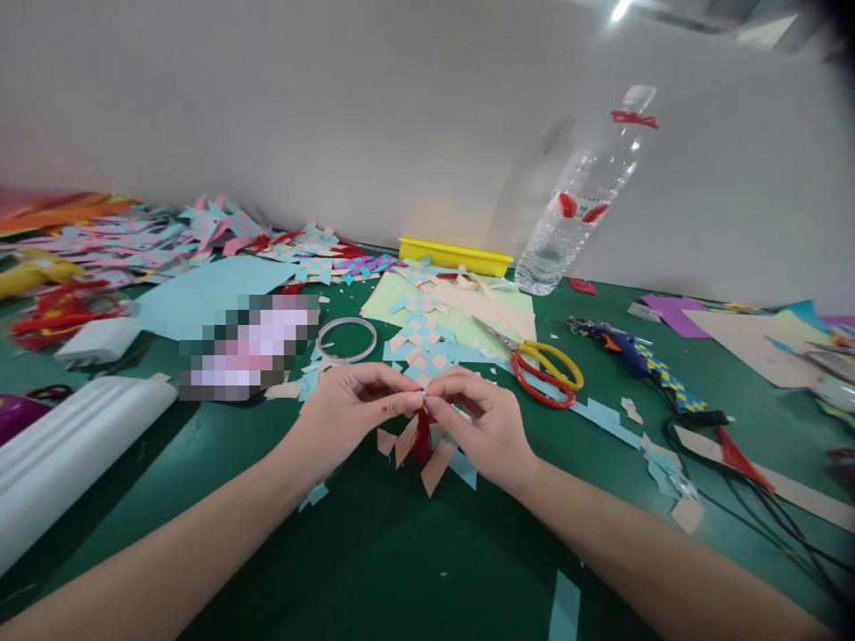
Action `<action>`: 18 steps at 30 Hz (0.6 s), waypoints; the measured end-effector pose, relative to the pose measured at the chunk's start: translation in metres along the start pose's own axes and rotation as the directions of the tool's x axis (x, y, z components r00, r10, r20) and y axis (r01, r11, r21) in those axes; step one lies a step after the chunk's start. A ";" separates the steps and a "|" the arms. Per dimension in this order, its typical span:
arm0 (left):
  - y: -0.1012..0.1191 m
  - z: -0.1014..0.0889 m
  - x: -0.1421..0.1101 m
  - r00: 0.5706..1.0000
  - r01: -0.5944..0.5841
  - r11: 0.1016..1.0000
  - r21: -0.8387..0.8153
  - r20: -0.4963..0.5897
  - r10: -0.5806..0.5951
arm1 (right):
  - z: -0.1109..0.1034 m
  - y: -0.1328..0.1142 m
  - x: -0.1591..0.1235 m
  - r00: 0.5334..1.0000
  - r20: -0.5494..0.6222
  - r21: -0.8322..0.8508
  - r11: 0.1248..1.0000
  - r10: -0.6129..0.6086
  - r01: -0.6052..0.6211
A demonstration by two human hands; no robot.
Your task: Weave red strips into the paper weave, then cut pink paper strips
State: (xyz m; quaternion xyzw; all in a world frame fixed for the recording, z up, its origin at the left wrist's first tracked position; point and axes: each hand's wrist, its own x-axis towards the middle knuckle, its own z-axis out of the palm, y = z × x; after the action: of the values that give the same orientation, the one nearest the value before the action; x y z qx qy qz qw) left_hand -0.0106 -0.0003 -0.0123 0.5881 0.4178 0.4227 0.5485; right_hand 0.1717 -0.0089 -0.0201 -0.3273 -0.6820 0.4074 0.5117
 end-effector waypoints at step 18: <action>0.000 -0.002 0.001 0.997 0.069 0.997 0.047 0.032 -0.071 | 0.003 -0.006 0.001 0.992 0.002 -0.038 0.991 0.125 -0.125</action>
State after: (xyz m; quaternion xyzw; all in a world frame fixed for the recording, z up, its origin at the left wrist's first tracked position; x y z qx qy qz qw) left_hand -0.0117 0.0013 -0.0125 0.5924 0.4385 0.3838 0.5564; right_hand 0.1685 -0.0111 -0.0146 -0.3779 -0.6687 0.4266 0.4775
